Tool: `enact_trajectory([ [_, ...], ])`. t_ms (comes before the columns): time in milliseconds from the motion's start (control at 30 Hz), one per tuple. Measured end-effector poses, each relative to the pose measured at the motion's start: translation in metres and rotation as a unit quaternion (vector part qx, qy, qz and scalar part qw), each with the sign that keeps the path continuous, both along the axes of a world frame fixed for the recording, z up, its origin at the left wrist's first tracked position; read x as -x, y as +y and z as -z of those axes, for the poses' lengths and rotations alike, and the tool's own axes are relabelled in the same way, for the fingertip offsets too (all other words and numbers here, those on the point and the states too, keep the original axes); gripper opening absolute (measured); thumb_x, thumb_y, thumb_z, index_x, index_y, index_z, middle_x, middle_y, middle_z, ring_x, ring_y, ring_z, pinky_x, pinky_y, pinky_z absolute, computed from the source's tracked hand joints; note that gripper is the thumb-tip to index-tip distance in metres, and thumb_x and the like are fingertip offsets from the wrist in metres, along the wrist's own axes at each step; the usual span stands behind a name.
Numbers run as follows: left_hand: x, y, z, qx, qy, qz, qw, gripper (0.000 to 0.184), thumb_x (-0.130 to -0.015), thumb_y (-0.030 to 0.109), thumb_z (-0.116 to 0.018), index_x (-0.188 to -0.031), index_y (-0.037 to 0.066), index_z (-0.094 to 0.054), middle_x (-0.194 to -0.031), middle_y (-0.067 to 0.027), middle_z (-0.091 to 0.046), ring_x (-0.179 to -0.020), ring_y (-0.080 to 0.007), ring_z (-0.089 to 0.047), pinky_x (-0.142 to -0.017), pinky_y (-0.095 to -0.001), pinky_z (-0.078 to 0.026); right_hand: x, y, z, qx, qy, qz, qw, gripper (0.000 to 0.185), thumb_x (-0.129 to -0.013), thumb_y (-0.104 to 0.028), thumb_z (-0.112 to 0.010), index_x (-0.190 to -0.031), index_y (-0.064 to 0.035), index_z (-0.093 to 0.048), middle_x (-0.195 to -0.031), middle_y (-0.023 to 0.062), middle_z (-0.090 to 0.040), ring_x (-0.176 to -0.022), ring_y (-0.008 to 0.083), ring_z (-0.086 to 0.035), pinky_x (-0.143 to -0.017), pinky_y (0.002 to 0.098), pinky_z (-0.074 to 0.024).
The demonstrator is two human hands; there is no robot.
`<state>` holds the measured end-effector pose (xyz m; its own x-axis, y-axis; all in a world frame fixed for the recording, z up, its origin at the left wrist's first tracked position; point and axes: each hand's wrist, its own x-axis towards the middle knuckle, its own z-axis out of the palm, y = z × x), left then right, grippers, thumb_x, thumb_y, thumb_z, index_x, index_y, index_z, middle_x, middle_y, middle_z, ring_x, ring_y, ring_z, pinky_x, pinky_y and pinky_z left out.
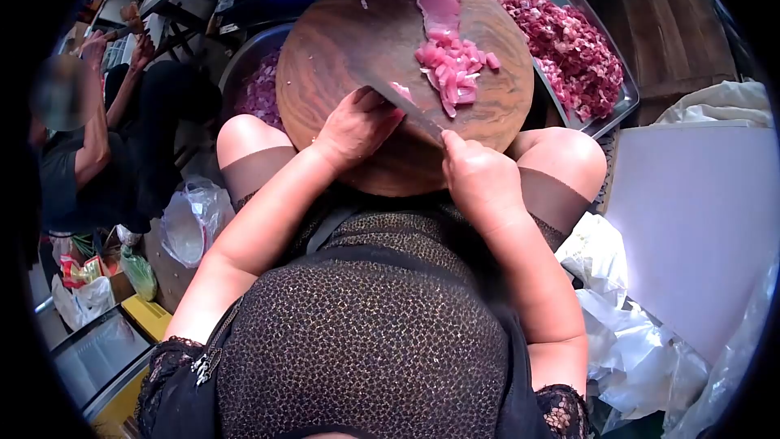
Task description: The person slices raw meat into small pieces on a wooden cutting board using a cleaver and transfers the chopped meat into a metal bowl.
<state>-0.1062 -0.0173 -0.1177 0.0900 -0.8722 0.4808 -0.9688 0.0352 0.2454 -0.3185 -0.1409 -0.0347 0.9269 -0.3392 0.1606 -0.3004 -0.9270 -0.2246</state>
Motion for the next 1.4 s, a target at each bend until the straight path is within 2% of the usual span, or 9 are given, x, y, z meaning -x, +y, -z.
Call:
enact_trajectory([
  [200, -0.001, -0.003, 0.002, 0.004, 0.023, 0.0, 1.0, 0.034, -0.083, 0.013, -0.068, -0.116, 0.004, -0.066, -0.115, -0.0097, -0.064, -0.11, -0.0303, -0.058, -0.1, -0.0389, -0.047, -0.007, -0.008, -0.012, 0.0, 0.052, -0.023, 0.998, 0.019, -0.088, -0.014, -0.06, -0.105, -0.0045, -0.064, -0.072, 0.0109, -0.066, -0.063, 0.0273, -0.067, -0.056, 0.0406, -0.054],
  [267, 0.001, -0.004, 0.004, 0.019, 0.151, -0.019, 0.988, 0.035, -0.082, 0.011, -0.069, -0.116, 0.003, -0.067, -0.116, -0.0119, -0.064, -0.111, -0.0321, -0.058, -0.101, -0.0406, -0.047, -0.008, -0.009, -0.026, -0.015, 0.084, -0.023, 0.996, 0.016, -0.088, -0.013, -0.06, -0.101, -0.0041, -0.063, -0.073, 0.0116, -0.066, -0.064, 0.0283, -0.067, -0.056, 0.0412, -0.0543],
  [433, -0.001, -0.005, 0.003, 0.013, 0.137, -0.015, 0.99, 0.034, -0.081, 0.01, -0.069, -0.114, 0.003, -0.068, -0.113, -0.013, -0.064, -0.108, -0.0326, -0.059, -0.099, -0.0415, -0.048, -0.042, -0.012, -0.028, -0.062, 0.196, -0.015, 0.978, 0.008, -0.087, -0.01, -0.055, -0.091, -0.0038, -0.059, -0.075, 0.0146, -0.067, -0.068, 0.0319, -0.069, -0.059, 0.0433, -0.0551],
  [567, 0.0, -0.001, -0.002, -0.011, 0.088, -0.013, 0.996, 0.03, -0.082, 0.011, -0.069, -0.111, 0.005, -0.07, -0.109, -0.0116, -0.065, -0.103, -0.0309, -0.061, -0.096, -0.0403, -0.049, -0.078, -0.017, 0.011, -0.079, 0.111, -0.009, 0.991, 0.009, -0.088, -0.01, -0.052, -0.091, -0.005, -0.059, -0.081, 0.0173, -0.069, -0.073, 0.0357, -0.069, -0.064, 0.0475, -0.0551],
  [633, 0.007, 0.008, -0.009, -0.006, 0.082, -0.02, 0.996, 0.028, -0.082, 0.012, -0.069, -0.109, 0.006, -0.07, -0.108, -0.0103, -0.065, -0.102, -0.0299, -0.061, -0.094, -0.0396, -0.049, -0.076, -0.021, 0.016, -0.099, -0.037, 0.011, 0.994, 0.017, -0.091, -0.016, -0.055, -0.102, -0.0063, -0.063, -0.082, 0.0173, -0.069, -0.074, 0.0372, -0.067, -0.066, 0.0482, -0.0541],
  [1033, 0.006, 0.009, 0.001, 0.022, 0.097, -0.028, 0.995, 0.031, -0.082, 0.011, -0.071, -0.112, 0.004, -0.068, -0.112, -0.0111, -0.064, -0.103, -0.0311, -0.061, -0.093, -0.0409, -0.05, -0.025, -0.011, -0.037, -0.066, 0.17, -0.024, 0.983, 0.012, -0.088, -0.01, -0.054, -0.093, -0.0025, -0.061, -0.074, 0.0158, -0.067, -0.068, 0.0343, -0.068, -0.059, 0.0469, -0.0544],
  [1233, 0.001, 0.008, 0.0, 0.028, 0.097, -0.014, 0.995, 0.033, -0.079, 0.013, -0.072, -0.111, 0.005, -0.069, -0.113, -0.0117, -0.064, -0.106, -0.0307, -0.06, -0.095, -0.0415, -0.049, -0.077, -0.011, 0.013, -0.074, 0.089, -0.033, 0.993, 0.01, -0.09, -0.011, -0.052, -0.09, -0.0045, -0.06, -0.078, 0.0163, -0.068, -0.072, 0.0357, -0.069, -0.062, 0.0469, -0.0551],
  [1300, 0.006, 0.015, -0.001, 0.033, 0.097, -0.002, 0.995, 0.032, -0.079, 0.014, -0.072, -0.11, 0.005, -0.069, -0.112, -0.0115, -0.065, -0.107, -0.0306, -0.06, -0.095, -0.0418, -0.049, -0.078, -0.013, 0.015, -0.095, -0.007, -0.009, 0.995, 0.012, -0.093, -0.014, -0.052, -0.093, -0.0062, -0.061, -0.08, 0.0159, -0.069, -0.074, 0.0357, -0.068, -0.064, 0.047, -0.0551],
  [1400, 0.011, 0.025, 0.0, -0.011, 0.088, -0.037, 0.995, 0.032, -0.08, 0.015, -0.072, -0.11, 0.006, -0.07, -0.11, -0.0109, -0.065, -0.105, -0.0309, -0.06, -0.093, -0.0422, -0.05, -0.059, -0.015, -0.012, -0.095, 0.011, -0.016, 0.995, 0.014, -0.094, -0.017, -0.052, -0.096, -0.0069, -0.062, -0.078, 0.0149, -0.068, -0.072, 0.0352, -0.068, -0.063, 0.0476, -0.0544],
])
